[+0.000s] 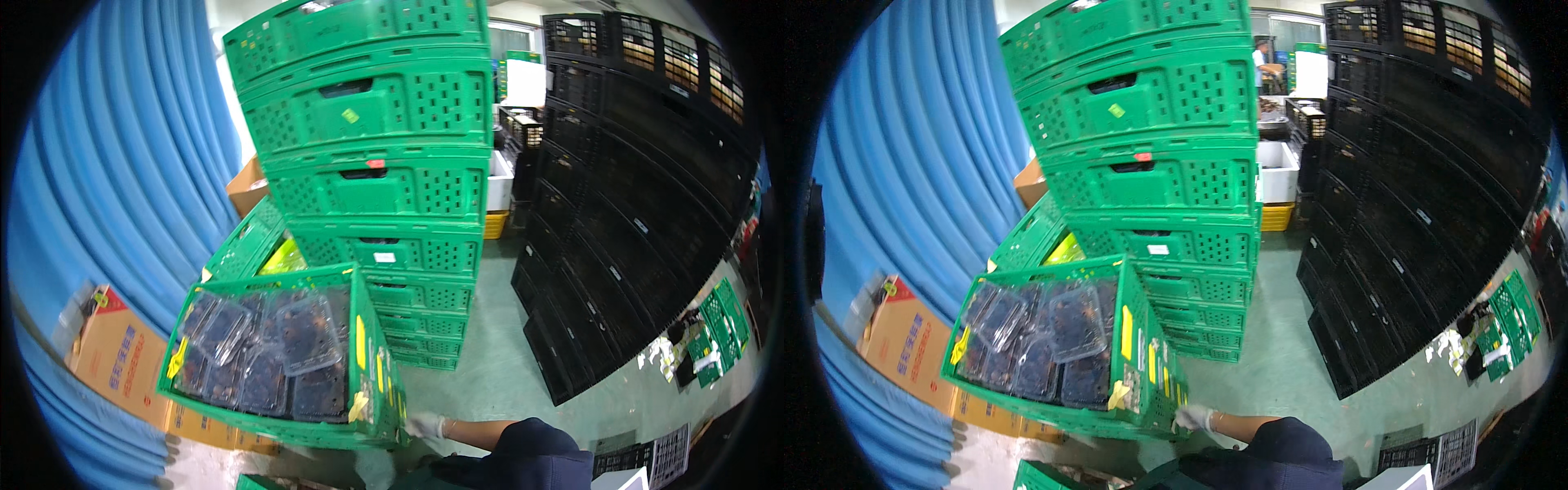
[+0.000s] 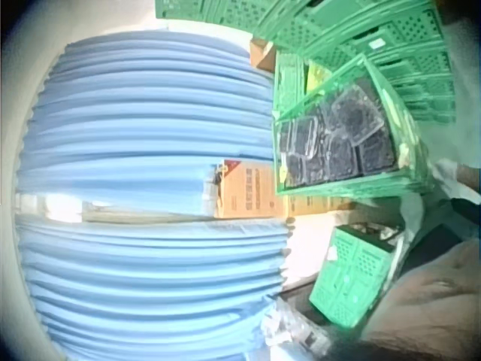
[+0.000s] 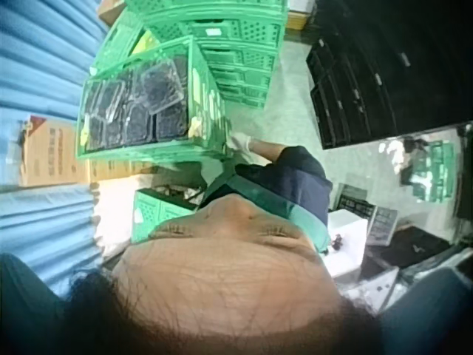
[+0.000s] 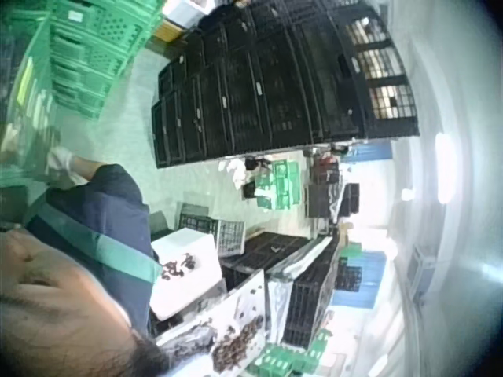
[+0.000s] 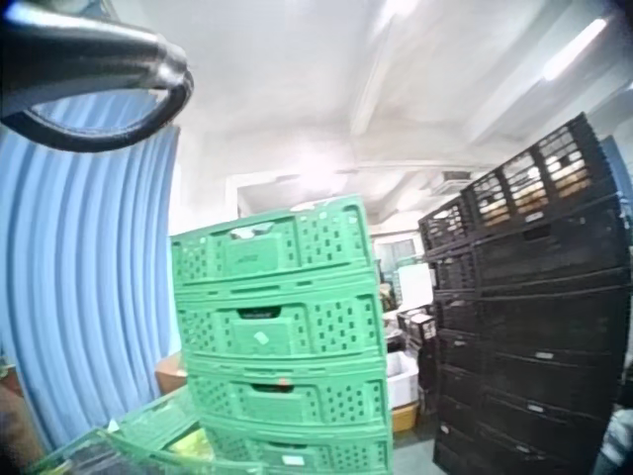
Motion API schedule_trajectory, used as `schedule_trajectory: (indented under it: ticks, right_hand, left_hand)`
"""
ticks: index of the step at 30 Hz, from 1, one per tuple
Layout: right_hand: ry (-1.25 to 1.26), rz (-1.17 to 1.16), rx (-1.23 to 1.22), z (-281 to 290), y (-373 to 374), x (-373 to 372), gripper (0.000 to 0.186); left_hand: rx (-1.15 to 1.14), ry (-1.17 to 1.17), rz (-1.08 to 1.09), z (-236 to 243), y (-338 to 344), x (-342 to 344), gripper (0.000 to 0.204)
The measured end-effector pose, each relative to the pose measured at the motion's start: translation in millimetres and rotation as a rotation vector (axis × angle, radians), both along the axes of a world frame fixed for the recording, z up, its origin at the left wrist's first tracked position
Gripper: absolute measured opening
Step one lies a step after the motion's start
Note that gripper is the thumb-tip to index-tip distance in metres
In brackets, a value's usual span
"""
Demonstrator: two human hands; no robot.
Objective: The person stacks plastic containers of food into a green crate, moves the crate, and then sorts dark food items on a metal table, weighing them on a digital scale and placing them into containers.
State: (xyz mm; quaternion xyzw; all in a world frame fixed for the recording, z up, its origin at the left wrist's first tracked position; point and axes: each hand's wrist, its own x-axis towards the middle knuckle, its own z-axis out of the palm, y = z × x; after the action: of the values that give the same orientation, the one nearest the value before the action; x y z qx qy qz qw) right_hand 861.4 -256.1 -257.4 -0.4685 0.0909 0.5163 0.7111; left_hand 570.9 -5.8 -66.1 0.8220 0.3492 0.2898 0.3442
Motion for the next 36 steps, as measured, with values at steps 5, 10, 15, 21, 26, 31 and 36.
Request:
schedule_trajectory:
  ticks: [5,10,15,21,26,31,36]
  right_hand:
    - [-0.586,0.935,-0.173,10,67,-103,0.032]
    - [-1.129,1.253,0.134,52,165,-147,0.029]
    - [-1.2,1.16,0.181,114,235,-201,0.023]
    - [-1.119,1.387,0.282,124,333,-248,0.027]
    - [-1.343,1.242,0.21,109,464,-301,0.033]
    - [-1.568,1.332,0.282,61,535,-412,0.055]
    - [-1.436,1.533,-0.122,13,561,-411,0.049]
  left_hand:
    - [-0.211,0.093,0.224,-43,-33,-109,0.041]
    - [-0.42,0.081,0.468,-106,-101,-229,0.038]
    - [-0.553,-0.035,0.813,-157,-161,-324,0.036]
    - [-0.879,-0.284,1.115,-247,-247,-383,0.036]
    - [-0.989,-0.087,1.2,-205,-224,-348,0.034]
    - [-0.965,0.074,1.187,-149,-184,-346,0.039]
    - [-0.912,0.384,1.089,-136,-134,-407,0.048]
